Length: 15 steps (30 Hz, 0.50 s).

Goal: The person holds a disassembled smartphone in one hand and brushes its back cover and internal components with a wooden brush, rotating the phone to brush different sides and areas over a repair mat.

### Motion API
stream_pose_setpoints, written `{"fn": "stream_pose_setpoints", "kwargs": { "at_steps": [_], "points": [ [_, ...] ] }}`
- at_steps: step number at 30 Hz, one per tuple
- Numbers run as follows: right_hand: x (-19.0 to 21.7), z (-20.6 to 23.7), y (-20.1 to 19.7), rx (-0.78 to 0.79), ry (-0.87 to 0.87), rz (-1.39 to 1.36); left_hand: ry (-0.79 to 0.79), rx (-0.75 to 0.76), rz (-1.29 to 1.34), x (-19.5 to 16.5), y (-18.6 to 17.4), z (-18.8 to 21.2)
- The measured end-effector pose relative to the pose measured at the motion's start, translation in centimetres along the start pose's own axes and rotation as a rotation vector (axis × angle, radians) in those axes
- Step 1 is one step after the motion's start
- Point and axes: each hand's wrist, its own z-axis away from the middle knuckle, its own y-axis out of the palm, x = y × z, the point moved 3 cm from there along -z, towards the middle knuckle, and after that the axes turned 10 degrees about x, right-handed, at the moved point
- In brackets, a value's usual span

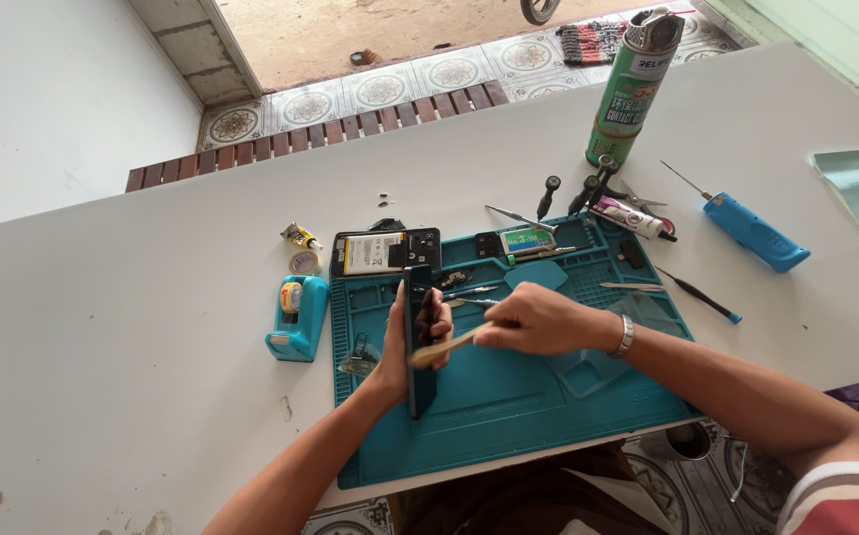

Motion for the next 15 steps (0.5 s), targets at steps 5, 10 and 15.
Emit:
{"fn": "stream_pose_setpoints", "kwargs": {
  "at_steps": [5,10,15],
  "points": [
    [-1.1,-0.1,-0.7,-0.164,0.074,-0.119,-0.058,-0.053,0.051,0.2,0.1,0.2],
    [0.3,0.1,-0.2,0.067,0.005,0.013,-0.022,-0.006,0.018,0.0,0.2,0.0],
    [1.0,0.1,0.3,0.129,-0.008,0.054,-0.028,0.009,0.066,0.0,0.4,0.0]
  ]
}}
